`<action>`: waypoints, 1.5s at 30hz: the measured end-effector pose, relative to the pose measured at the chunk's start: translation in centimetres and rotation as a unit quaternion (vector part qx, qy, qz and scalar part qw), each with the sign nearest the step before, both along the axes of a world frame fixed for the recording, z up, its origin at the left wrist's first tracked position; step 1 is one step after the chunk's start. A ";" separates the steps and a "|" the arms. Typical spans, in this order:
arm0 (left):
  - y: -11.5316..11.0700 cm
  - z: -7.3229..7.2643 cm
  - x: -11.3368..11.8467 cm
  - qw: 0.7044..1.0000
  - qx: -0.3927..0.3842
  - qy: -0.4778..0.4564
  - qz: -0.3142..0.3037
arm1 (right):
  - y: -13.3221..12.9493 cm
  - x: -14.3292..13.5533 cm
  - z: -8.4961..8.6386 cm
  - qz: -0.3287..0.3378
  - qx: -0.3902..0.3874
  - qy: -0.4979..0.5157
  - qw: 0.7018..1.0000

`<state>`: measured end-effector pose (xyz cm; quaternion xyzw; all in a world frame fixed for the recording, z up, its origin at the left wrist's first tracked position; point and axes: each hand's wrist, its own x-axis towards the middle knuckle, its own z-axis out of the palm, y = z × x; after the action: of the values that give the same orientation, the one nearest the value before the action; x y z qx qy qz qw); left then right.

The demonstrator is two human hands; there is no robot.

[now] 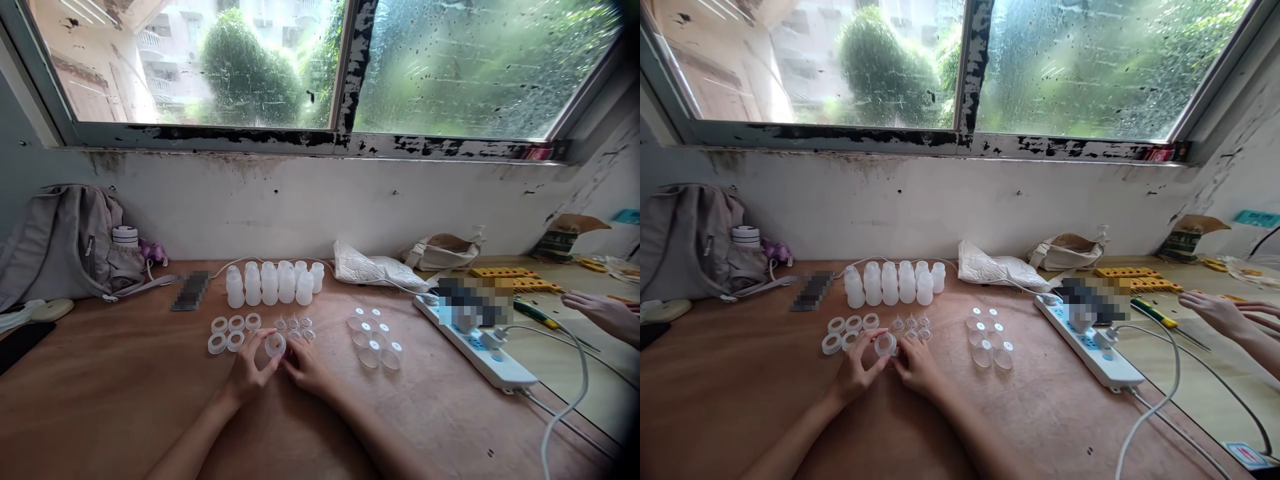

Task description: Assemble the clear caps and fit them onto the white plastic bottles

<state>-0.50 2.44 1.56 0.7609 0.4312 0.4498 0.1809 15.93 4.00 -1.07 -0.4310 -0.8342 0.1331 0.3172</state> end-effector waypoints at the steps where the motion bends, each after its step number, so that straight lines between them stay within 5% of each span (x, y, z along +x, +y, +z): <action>1: 0.0 0.0 0.0 1.000 0.006 0.007 -0.003 | 0.2 0.2 0.0 -0.001 -0.012 0.022 1.000; 6: 0.4 -0.5 0.2 0.997 0.003 0.081 -0.002 | 1.0 0.7 0.0 -0.068 -0.030 0.135 0.988; 14: 0.6 -1.4 0.2 0.985 -0.075 0.153 -0.019 | 1.0 0.5 -0.2 -0.084 -0.014 0.136 0.987; 23: 1.2 -1.1 0.2 0.991 -0.131 -0.032 -0.010 | 0.7 0.5 0.3 -0.034 -0.024 0.150 0.988; 27: 1.3 -1.0 0.3 0.955 -0.232 -0.186 -0.009 | -0.2 0.0 1.1 0.017 -0.067 0.189 0.980; 33: 1.0 -0.9 1.1 0.897 -0.337 -0.279 -0.060 | -0.2 -0.7 0.8 0.004 -0.184 0.264 0.947; 38: 0.5 -1.3 1.4 0.933 -0.281 -0.224 0.013 | 0.5 -0.6 0.2 -0.014 -0.279 0.326 0.903; 45: 0.3 -1.6 1.4 0.962 -0.240 -0.132 -0.017 | 0.6 -0.6 -0.1 0.021 -0.314 0.370 0.874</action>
<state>0.94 2.74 0.01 0.6363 0.4858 0.4265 0.4210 15.34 4.63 -1.12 -0.4092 -0.5796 0.5440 0.4479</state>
